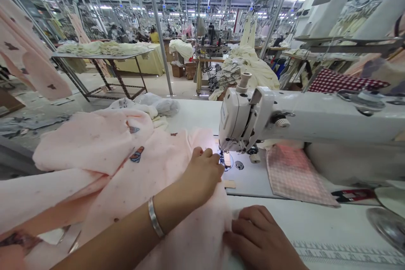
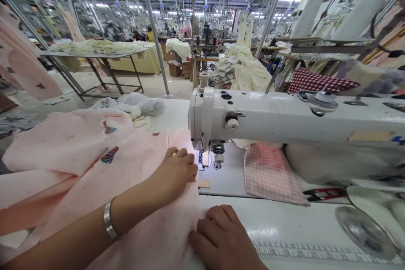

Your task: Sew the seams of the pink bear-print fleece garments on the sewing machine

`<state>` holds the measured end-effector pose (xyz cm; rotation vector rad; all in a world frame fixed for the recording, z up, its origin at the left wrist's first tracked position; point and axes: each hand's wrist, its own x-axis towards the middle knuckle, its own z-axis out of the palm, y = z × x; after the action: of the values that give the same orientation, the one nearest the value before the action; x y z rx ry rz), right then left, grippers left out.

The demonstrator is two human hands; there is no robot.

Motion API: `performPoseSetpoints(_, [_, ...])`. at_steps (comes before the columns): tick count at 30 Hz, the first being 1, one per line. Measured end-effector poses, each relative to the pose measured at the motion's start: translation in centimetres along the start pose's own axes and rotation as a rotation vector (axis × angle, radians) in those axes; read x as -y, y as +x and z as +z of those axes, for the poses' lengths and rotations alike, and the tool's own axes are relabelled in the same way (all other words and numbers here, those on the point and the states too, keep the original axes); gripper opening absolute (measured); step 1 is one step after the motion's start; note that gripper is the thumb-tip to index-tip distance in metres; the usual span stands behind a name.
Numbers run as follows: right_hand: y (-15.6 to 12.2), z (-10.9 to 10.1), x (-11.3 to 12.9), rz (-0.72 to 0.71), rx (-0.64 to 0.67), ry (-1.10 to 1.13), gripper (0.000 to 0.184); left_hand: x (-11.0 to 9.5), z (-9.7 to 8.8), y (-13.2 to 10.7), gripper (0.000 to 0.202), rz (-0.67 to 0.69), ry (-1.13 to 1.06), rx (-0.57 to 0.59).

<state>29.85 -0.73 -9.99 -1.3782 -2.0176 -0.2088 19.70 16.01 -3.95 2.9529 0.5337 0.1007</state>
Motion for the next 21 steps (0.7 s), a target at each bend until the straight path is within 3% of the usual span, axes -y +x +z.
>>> performPoseSetpoints(3, [0.0, -0.1, 0.0, -0.007, 0.011, 0.002, 0.030, -1.5, 0.3, 0.1, 0.016, -0.055, 0.051, 0.009])
performPoseSetpoints(6, [0.2, -0.2, -0.1, -0.038, -0.025, -0.013, 0.029, -3.2, 1.7, -1.4, 0.015, -0.096, 0.066, 0.051])
performPoseSetpoints(9, [0.6, -0.7, -0.2, -0.068, -0.008, -0.052, 0.029, -3.8, 3.9, -3.9, 0.024, -0.054, 0.122, -0.032])
performPoseSetpoints(13, [1.6, -1.3, -1.2, -0.092, 0.086, -0.081, 0.027, -1.9, 5.7, -5.0, 0.038, 0.060, 0.087, -0.144])
performPoseSetpoints(17, [2.9, -1.4, -3.0, -0.106, 0.151, -0.130, 0.026, 0.8, 5.0, -3.1, 0.039, 0.120, -0.006, -0.130])
performPoseSetpoints(21, [3.4, -1.2, -4.0, -0.094, 0.143, -0.136, 0.027, 1.8, 4.0, -1.5, 0.034, 0.142, -0.070, -0.152])
